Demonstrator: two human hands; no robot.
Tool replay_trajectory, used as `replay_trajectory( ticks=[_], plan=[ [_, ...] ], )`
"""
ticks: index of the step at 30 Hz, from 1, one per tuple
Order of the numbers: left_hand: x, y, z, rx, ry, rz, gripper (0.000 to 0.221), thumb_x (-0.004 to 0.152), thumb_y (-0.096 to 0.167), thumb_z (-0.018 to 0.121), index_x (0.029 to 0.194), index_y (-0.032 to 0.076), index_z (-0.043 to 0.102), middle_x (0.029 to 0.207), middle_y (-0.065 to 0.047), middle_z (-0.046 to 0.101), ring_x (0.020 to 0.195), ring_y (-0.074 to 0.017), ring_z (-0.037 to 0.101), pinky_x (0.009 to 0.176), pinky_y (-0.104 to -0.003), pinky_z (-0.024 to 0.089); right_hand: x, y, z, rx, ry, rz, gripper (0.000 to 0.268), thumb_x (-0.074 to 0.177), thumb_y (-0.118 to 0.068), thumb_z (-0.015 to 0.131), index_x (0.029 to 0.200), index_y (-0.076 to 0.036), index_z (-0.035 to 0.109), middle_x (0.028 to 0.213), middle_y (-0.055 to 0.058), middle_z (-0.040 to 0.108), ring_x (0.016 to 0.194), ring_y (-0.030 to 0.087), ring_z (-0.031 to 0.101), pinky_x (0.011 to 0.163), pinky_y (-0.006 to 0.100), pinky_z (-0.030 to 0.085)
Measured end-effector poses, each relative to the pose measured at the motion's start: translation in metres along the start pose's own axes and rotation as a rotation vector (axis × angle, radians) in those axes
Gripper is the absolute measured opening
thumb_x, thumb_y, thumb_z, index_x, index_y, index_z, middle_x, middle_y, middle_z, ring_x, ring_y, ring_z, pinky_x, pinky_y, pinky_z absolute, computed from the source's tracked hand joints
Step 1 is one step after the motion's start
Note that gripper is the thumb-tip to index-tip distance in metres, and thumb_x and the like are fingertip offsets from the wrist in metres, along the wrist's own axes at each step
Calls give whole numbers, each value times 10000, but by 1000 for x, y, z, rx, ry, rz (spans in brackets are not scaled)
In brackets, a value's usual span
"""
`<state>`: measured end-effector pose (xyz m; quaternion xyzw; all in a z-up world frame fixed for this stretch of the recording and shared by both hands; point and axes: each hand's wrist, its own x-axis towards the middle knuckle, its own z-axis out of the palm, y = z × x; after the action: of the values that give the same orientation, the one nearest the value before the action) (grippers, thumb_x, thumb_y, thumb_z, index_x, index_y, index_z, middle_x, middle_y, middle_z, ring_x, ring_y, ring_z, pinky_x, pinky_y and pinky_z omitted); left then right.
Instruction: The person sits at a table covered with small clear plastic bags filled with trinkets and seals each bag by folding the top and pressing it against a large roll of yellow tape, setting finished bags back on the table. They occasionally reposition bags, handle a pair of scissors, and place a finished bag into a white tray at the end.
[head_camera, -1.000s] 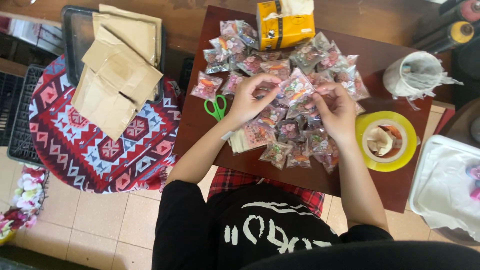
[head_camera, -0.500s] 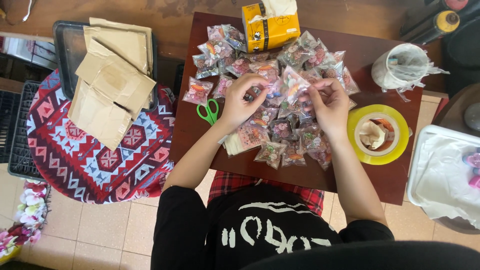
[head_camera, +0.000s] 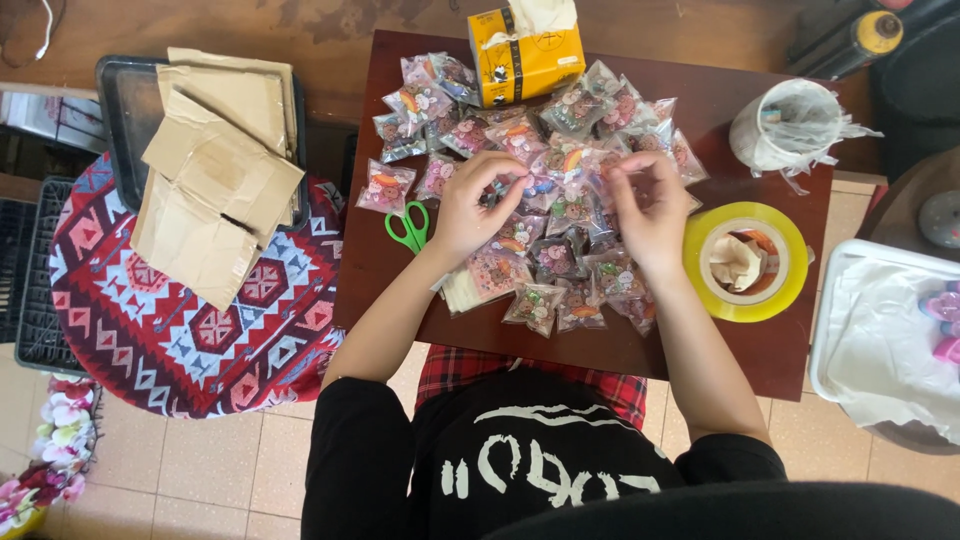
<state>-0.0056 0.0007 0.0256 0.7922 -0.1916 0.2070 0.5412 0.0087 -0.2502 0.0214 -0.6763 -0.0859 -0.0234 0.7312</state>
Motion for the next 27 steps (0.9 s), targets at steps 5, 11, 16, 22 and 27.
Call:
replay_trajectory(
  ticks=[5, 11, 16, 22, 27],
  plan=[
    [1, 4, -1, 32, 11, 15, 143, 941, 51, 768, 1066, 86, 709, 1066, -53, 717, 977, -200, 718, 873, -327, 564, -3, -22, 10, -587, 6, -231, 8, 1020, -36, 725, 1023, -37, 718, 967, 68, 742, 664, 70, 622, 528, 218, 476],
    [-1, 3, -1, 120, 39, 48, 128, 940, 80, 772, 1052, 106, 717, 1104, -31, 713, 1047, -216, 695, 949, -367, 517, -5, -32, 15, -794, 10, -440, 63, 996, -76, 762, 1058, -88, 767, 1024, 56, 760, 795, 147, 661, 675, 275, 514],
    [-2, 1, -1, 179, 45, 70, 114, 940, 99, 771, 1042, 116, 723, 1134, -19, 705, 1096, -219, 664, 997, -387, 452, -4, -37, 14, -844, -5, -557, 86, 987, -94, 769, 1069, -85, 744, 1085, 66, 745, 1079, 255, 670, 958, 387, 530],
    [-4, 4, 5, 237, 56, 121, 107, 949, 116, 774, 1042, 130, 724, 1168, -12, 703, 1114, -209, 654, 1029, -389, 425, -8, -66, 5, -891, -47, -559, 212, 955, -141, 803, 1138, -78, 715, 1203, 84, 721, 1244, 310, 605, 1082, 448, 470],
    [-5, 14, 34, 340, -129, 287, 186, 950, 252, 781, 1112, 179, 722, 1244, 5, 682, 1181, -209, 625, 1085, -475, 349, -29, -86, -24, -942, -183, -386, 375, 906, -159, 804, 1256, -90, 691, 1312, 96, 700, 1381, 369, 541, 1146, 500, 403]
  ],
)
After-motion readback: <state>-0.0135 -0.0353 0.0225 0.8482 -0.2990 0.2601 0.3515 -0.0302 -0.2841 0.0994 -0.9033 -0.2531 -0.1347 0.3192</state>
